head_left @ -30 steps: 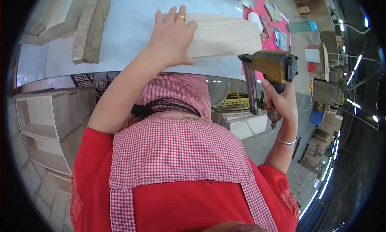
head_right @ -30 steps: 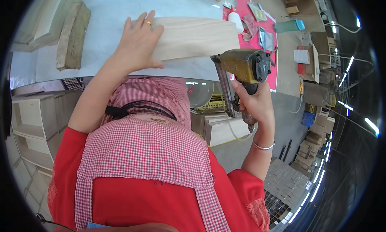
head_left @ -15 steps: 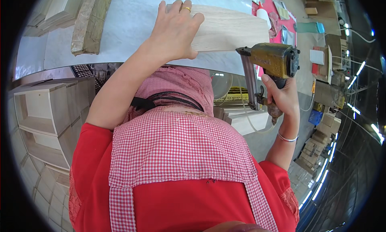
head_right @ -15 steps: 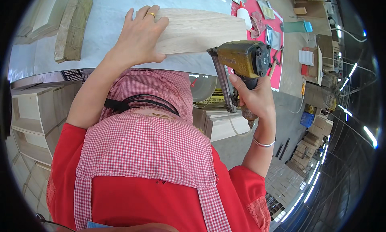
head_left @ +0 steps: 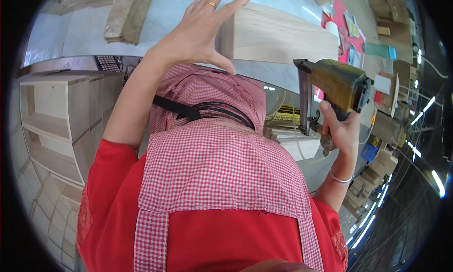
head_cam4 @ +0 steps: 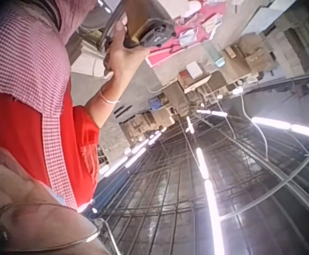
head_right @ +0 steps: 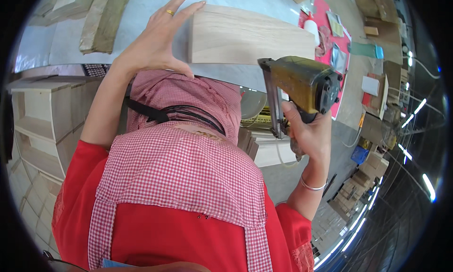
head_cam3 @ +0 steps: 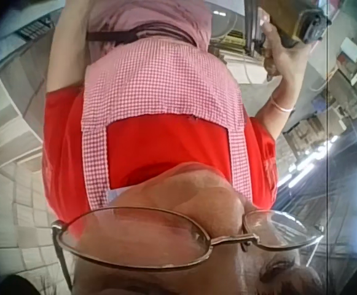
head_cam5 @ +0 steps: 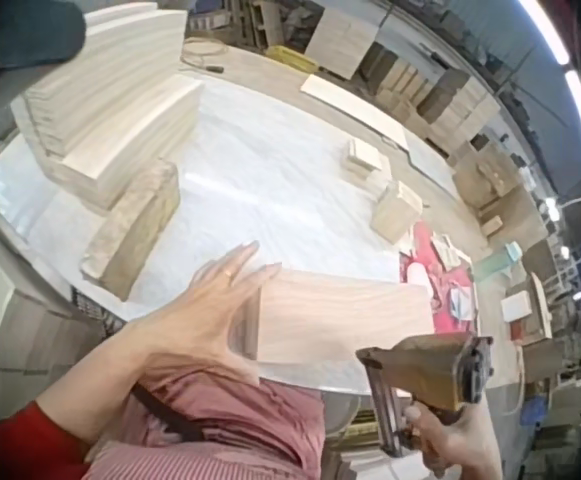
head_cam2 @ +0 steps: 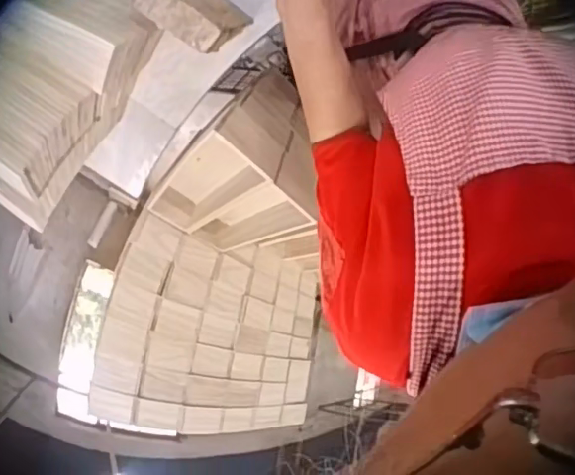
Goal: Assembling wooden slats to create boxes using wood glue and a pneumatic nail gun.
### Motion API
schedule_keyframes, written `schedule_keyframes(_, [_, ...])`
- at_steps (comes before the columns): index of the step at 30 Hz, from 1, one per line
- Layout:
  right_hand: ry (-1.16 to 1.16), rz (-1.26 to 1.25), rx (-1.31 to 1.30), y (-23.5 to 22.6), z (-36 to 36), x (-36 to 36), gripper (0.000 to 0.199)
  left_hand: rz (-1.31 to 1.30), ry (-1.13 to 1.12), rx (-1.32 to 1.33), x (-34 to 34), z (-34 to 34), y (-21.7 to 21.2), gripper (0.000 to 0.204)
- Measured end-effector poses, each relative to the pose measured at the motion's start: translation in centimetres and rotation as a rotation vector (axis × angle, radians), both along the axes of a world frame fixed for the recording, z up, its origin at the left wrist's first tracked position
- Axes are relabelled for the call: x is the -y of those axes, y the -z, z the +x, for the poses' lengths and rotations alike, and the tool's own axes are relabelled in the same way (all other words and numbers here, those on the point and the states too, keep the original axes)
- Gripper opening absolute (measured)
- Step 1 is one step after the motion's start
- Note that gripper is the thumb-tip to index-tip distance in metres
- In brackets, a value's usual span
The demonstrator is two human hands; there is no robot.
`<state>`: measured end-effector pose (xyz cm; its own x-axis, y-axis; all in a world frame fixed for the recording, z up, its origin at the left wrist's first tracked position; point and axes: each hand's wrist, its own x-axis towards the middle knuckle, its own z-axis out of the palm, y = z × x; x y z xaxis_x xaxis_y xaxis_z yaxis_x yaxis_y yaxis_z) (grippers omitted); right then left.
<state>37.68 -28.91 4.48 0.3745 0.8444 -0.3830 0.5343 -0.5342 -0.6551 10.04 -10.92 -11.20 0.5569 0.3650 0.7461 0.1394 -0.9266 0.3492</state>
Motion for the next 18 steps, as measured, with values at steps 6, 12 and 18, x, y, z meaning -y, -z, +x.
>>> schedule_keyframes(6, [-0.161,0.06,-0.119,1.4,-4.6,-1.3,0.032,-0.495,-0.131,-0.143,1.4,0.4,4.1,0.119])
schedule_keyframes(12, [-0.303,0.165,-0.154,2.3,-5.9,-1.8,0.036,-0.544,-0.107,-0.108,1.2,0.9,5.0,0.119])
schedule_keyframes(18, [-0.25,0.129,-0.13,2.2,-6.6,-1.5,0.035,-0.517,-0.113,-0.079,1.2,1.2,5.6,0.118])
